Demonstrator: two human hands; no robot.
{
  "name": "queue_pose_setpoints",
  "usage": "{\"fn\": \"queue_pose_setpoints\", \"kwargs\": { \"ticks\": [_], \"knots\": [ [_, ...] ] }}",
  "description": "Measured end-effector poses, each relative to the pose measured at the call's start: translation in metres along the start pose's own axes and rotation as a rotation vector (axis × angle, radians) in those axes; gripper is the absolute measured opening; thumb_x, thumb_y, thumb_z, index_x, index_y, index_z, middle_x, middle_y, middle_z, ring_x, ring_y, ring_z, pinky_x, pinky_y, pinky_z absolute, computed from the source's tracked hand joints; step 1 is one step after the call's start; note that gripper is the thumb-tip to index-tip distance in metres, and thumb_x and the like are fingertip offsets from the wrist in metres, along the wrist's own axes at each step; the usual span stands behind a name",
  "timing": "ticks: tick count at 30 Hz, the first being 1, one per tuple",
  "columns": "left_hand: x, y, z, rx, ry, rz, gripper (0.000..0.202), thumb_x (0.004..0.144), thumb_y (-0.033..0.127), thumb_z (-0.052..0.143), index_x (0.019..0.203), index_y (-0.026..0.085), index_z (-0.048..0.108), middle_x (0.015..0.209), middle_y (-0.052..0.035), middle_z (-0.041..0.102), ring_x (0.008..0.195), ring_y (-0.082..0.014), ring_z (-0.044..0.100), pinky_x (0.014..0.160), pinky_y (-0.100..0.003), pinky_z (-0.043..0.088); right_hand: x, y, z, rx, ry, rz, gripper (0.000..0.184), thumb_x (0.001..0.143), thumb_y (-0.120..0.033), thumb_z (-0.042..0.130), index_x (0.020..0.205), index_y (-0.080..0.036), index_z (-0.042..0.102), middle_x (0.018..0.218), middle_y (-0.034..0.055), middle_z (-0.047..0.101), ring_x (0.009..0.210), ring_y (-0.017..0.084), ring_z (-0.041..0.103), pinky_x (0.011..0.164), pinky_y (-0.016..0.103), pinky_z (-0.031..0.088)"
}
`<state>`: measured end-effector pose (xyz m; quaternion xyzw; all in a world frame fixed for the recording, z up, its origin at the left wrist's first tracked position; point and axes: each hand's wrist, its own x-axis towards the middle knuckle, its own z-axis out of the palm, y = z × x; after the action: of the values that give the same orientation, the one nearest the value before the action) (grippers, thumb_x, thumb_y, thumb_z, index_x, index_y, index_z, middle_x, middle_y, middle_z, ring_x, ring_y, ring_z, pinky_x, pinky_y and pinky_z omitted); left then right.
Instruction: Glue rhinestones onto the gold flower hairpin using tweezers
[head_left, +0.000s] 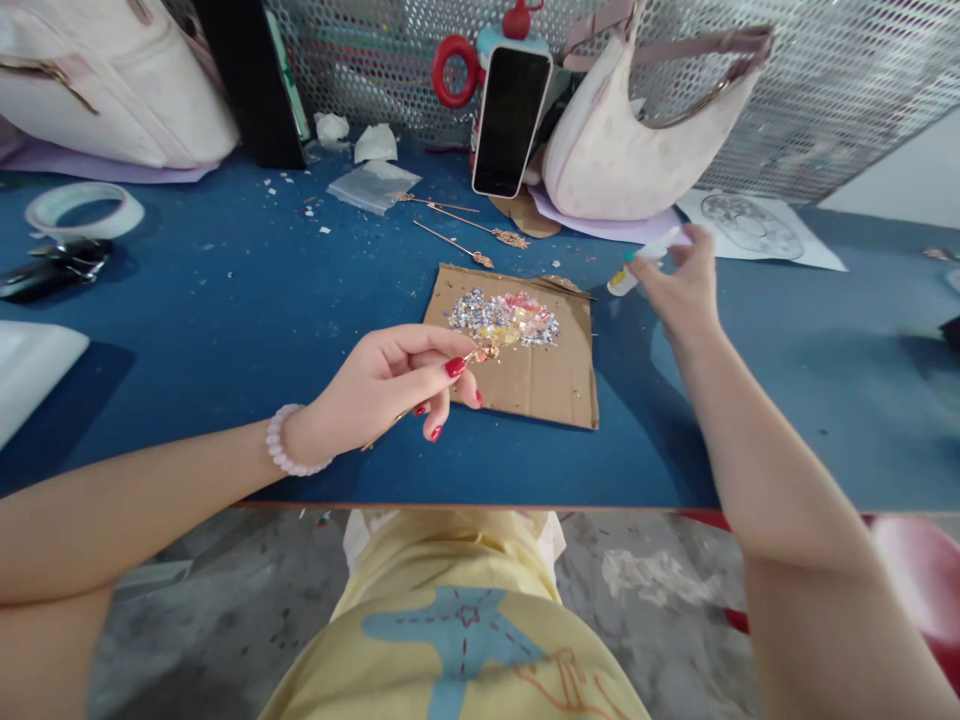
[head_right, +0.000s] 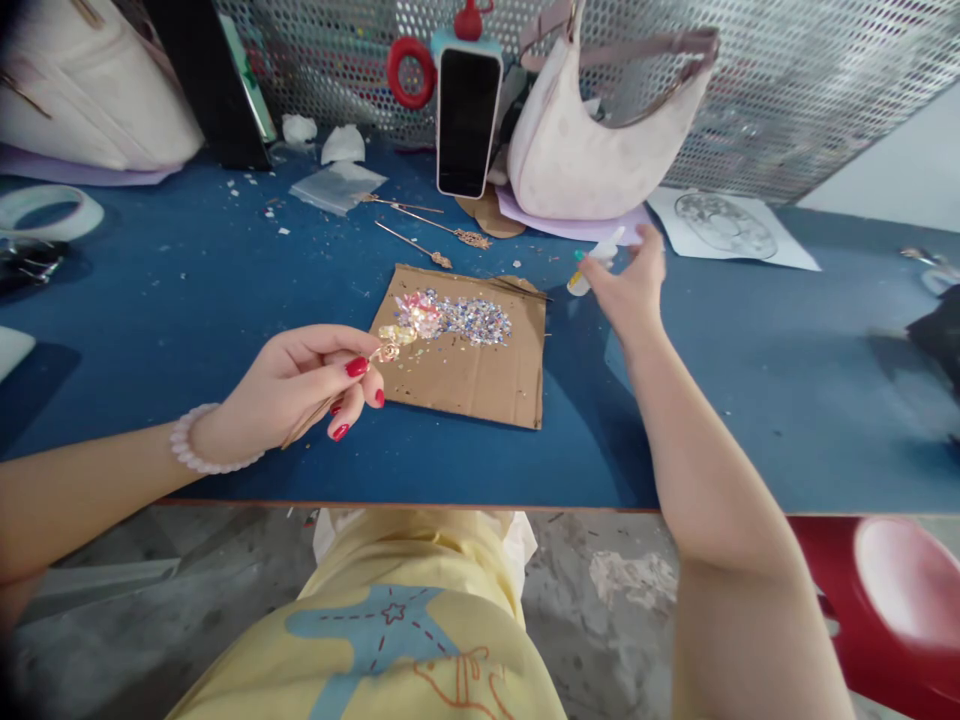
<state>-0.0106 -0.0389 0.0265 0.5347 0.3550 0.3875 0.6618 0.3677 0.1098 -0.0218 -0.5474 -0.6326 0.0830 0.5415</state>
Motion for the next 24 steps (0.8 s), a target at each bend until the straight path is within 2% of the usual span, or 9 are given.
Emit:
{"fn": "queue_pose_setpoints", "kwargs": {
  "ticks": [1,3,5,7,9,14,19,21,24],
  "knots": [
    [0.0,0.0,0.0,0.007,-0.002,0.01,0.014,0.087,0.021,0.061,0.1,0.02,0.067,0.069,0.0006,0.07,0.038,-0.0057,0.054,0.042,-0.021,0.046,-0.002,-0.009,-0.002,-0.096,0.182,-0.086,0.055,0.068,-0.022,0.081,0.114,-0.025,0.051,0.118,0.0122,0.057,0.113,0.029,0.044,0.104,0.045,0.032],
    [0.0,-0.001,0.0,0.022,-0.011,0.034,0.013,0.088,0.02,0.061,0.099,0.02,0.067,0.071,0.0004,0.071,0.039,-0.0058,0.056,0.044,-0.021,0.047,-0.008,-0.029,-0.004,-0.285,0.209,-0.348,0.053,0.078,-0.024,0.074,0.125,-0.027,0.05,0.135,0.0126,0.049,0.127,0.03,0.036,0.113,0.047,0.021],
    [0.001,-0.002,0.0,0.042,-0.026,0.056,0.013,0.089,0.02,0.06,0.1,0.019,0.066,0.073,0.0002,0.071,0.041,-0.0058,0.057,0.046,-0.021,0.05,-0.014,-0.046,-0.001,-0.454,-0.016,-0.543,0.035,0.09,-0.025,0.059,0.124,-0.026,0.054,0.127,0.0116,0.054,0.122,0.029,0.043,0.109,0.05,0.025],
    [0.001,-0.003,0.0,0.06,-0.054,0.086,0.013,0.09,0.019,0.059,0.101,0.018,0.065,0.074,-0.0001,0.072,0.042,-0.0058,0.058,0.049,-0.022,0.052,-0.021,-0.056,0.009,-0.501,-0.21,-0.593,0.017,0.091,-0.028,0.057,0.104,-0.028,0.067,0.108,0.0058,0.064,0.104,0.025,0.054,0.096,0.044,0.038],
    [0.001,-0.005,0.0,0.071,-0.087,0.128,0.013,0.09,0.018,0.058,0.102,0.017,0.063,0.076,-0.0004,0.072,0.042,-0.0056,0.058,0.051,-0.022,0.053,-0.027,-0.059,0.023,-0.625,-0.395,-0.558,0.019,0.091,-0.032,0.056,0.099,-0.022,0.07,0.103,0.0076,0.065,0.101,0.027,0.055,0.088,0.044,0.043],
    [0.001,-0.005,0.001,0.115,-0.117,0.148,0.013,0.091,0.013,0.054,0.102,0.016,0.061,0.078,-0.0005,0.073,0.045,-0.0046,0.059,0.048,-0.018,0.051,-0.035,-0.059,0.041,-0.75,-0.518,-0.459,0.024,0.092,-0.02,0.049,0.098,-0.017,0.072,0.098,0.01,0.067,0.1,0.028,0.056,0.082,0.042,0.047],
    [0.0,-0.004,0.003,0.18,-0.115,0.124,0.013,0.091,0.015,0.054,0.102,0.015,0.061,0.079,-0.0007,0.072,0.046,-0.0044,0.058,0.051,-0.018,0.051,-0.035,-0.064,0.037,-0.692,-0.457,-0.342,0.021,0.089,-0.015,0.051,0.096,-0.013,0.07,0.096,0.0129,0.07,0.099,0.029,0.062,0.084,0.045,0.05],
    [0.0,-0.004,0.003,0.221,-0.103,0.111,0.013,0.092,0.017,0.054,0.102,0.015,0.061,0.08,-0.0012,0.073,0.046,-0.0046,0.057,0.051,-0.019,0.051,-0.034,-0.068,0.035,-0.532,-0.377,-0.228,0.018,0.087,-0.013,0.053,0.096,-0.014,0.069,0.09,0.0117,0.072,0.09,0.026,0.066,0.081,0.043,0.052],
    [0.003,-0.006,0.003,0.301,-0.076,0.045,0.015,0.092,0.02,0.055,0.104,0.014,0.062,0.082,-0.0022,0.073,0.048,-0.0049,0.058,0.053,-0.019,0.05,-0.037,-0.081,0.032,-0.179,-0.291,-0.059,0.02,0.085,-0.016,0.059,0.105,-0.018,0.063,0.081,0.0049,0.072,0.067,0.017,0.066,0.065,0.032,0.055]
  ]
}}
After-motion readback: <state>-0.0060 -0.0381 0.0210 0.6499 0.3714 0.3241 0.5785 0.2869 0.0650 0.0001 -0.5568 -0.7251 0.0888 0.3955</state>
